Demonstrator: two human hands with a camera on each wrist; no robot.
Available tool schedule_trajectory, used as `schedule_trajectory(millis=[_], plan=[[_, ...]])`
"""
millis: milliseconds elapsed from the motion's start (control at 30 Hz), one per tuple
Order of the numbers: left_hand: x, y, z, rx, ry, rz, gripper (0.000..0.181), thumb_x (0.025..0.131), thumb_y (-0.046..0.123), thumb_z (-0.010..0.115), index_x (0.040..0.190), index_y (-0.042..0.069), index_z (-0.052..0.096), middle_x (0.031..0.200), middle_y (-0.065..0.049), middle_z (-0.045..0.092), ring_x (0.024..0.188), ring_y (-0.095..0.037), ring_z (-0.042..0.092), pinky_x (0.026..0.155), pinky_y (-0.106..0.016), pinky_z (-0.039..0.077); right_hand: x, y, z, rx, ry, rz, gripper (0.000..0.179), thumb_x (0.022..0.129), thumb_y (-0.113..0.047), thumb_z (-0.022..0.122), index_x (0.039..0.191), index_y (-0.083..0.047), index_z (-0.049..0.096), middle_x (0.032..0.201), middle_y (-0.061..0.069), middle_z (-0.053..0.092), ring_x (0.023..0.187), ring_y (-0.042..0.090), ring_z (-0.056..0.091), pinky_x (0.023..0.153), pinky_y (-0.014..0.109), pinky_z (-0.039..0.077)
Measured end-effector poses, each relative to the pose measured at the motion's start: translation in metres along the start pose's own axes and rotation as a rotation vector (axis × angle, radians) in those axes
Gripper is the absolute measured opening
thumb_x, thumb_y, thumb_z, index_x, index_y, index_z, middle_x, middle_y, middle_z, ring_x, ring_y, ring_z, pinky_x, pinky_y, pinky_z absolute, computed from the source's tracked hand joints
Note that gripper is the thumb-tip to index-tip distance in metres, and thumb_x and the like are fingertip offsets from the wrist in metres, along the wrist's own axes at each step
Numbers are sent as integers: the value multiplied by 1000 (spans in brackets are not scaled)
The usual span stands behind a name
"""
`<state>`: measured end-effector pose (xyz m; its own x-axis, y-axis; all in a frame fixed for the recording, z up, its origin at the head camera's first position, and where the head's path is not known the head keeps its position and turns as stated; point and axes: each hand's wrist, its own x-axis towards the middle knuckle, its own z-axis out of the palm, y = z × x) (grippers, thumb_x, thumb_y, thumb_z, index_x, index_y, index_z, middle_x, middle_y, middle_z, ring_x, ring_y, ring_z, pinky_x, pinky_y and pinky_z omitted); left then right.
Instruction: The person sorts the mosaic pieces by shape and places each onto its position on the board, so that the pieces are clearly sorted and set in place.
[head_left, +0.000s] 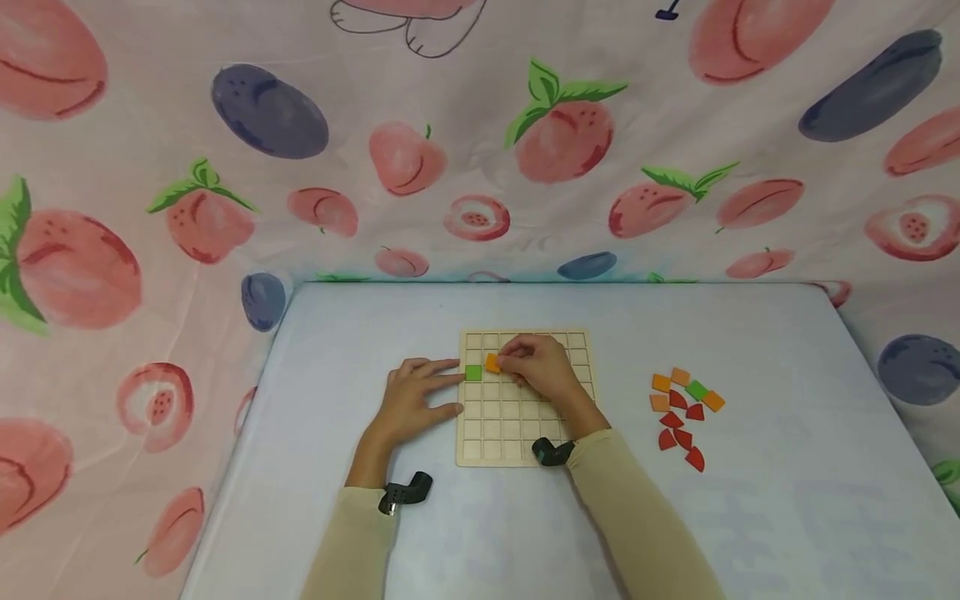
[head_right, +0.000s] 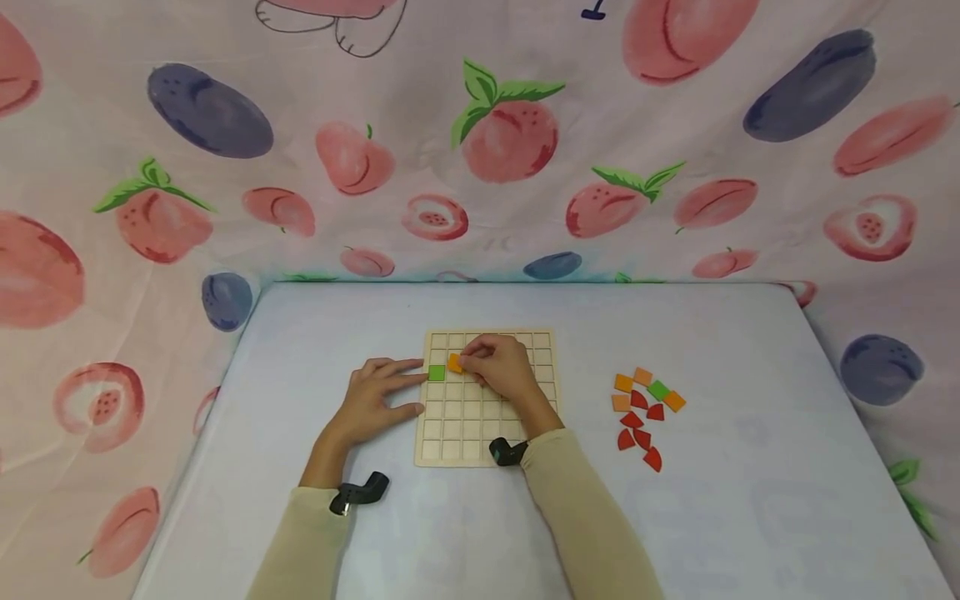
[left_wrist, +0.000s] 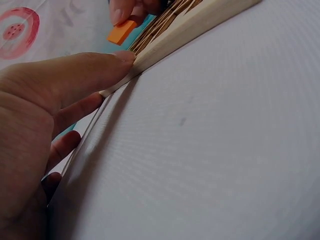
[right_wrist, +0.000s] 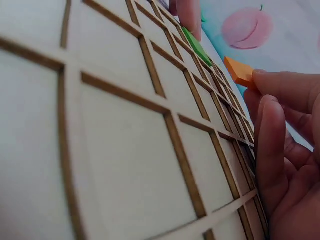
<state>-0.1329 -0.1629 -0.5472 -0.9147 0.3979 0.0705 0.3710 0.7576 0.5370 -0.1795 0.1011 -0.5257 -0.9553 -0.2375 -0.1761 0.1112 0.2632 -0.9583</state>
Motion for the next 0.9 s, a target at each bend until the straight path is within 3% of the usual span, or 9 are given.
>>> schedule_trajectory(millis=[333,900], plan=[[0,-2,0,-7,5,3,51,89,49,75,137,34,67,153,15,52,135,-22,42,105,-49,31,4,-3,2,-87,-26,51,9,90,-20,79,94,-12,77,81,5,71,57,17,57,56,29,48],[1,-3,2,-12,0,-5,51,89,49,75,136,33,67,152,16,52,135,-22,42,105,-49,31,6,-1,1,-212,-44,27,7,88,-22,82,89,-16,79,74,1,70,56,16,56,56,30,47]])
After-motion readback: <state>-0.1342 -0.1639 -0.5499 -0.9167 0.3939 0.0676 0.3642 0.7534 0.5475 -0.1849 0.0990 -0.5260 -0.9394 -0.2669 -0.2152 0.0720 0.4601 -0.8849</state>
